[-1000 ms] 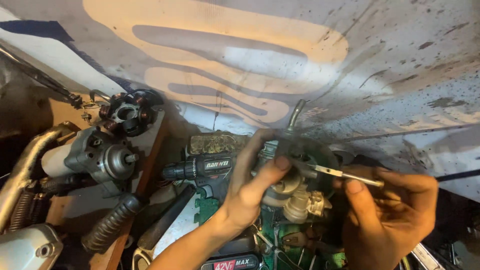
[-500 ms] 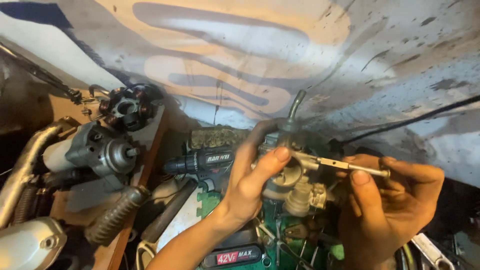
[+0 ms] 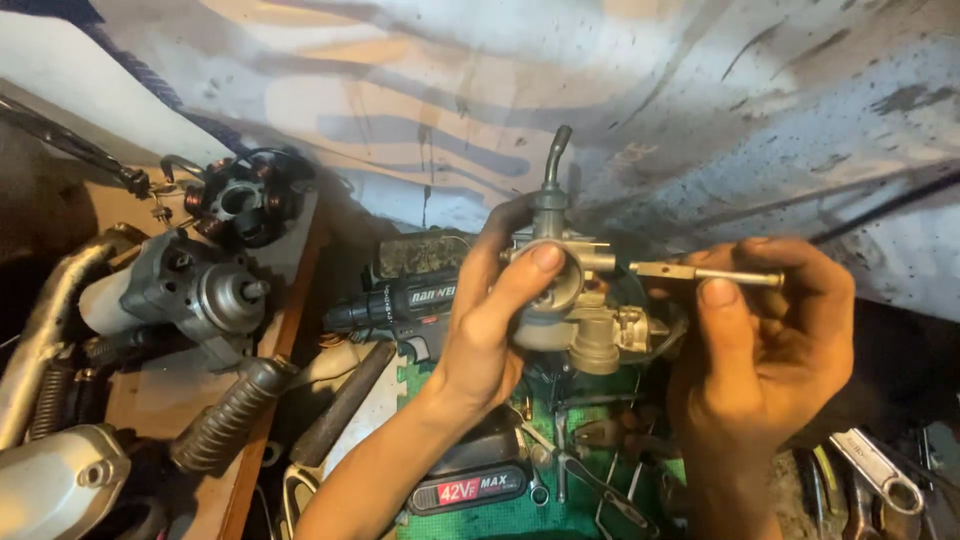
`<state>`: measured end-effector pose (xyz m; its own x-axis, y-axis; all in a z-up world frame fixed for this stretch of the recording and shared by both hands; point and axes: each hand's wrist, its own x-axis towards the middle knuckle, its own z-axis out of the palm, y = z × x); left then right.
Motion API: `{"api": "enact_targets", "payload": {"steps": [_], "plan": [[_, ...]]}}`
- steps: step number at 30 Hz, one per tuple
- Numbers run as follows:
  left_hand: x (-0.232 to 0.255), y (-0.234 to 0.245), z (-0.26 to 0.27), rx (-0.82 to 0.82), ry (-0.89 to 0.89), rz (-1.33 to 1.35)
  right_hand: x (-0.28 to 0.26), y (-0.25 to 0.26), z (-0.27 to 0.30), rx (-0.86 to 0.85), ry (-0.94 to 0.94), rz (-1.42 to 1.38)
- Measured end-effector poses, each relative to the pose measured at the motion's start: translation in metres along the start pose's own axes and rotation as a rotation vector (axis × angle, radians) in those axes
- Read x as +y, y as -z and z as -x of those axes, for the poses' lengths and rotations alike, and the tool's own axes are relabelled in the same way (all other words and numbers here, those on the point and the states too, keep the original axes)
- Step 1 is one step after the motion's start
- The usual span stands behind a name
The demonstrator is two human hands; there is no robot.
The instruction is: The person disassembles a carburetor, removes a small metal pin, and then reassembles the unit using a screwdriver and wrench. The person rotates the carburetor to access different parts and secures components with tools.
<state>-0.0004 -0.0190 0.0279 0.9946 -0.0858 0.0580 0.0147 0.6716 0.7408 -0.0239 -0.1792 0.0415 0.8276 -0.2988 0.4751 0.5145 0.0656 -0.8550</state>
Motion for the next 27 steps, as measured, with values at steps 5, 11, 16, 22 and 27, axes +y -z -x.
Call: {"api": "enact_targets", "payload": {"steps": [5, 11, 16, 22, 27], "plan": [[0.000, 0.002, 0.005, -0.018, 0.007, 0.036, 0.004, 0.000, 0.005, -0.016, -0.035, 0.027], [0.005, 0.001, 0.004, -0.028, 0.033, 0.087, 0.008, 0.003, 0.006, -0.062, -0.046, 0.056], [0.005, 0.001, 0.005, -0.044, 0.005, 0.045, 0.010, 0.006, 0.005, -0.044, -0.047, 0.018], [-0.004, 0.003, 0.004, -0.028, 0.017, 0.002, 0.009, 0.006, 0.009, -0.088, -0.047, 0.082], [-0.007, 0.004, 0.004, -0.028, 0.033, -0.009, -0.005, 0.005, 0.004, -0.269, 0.131, 0.462]]}}
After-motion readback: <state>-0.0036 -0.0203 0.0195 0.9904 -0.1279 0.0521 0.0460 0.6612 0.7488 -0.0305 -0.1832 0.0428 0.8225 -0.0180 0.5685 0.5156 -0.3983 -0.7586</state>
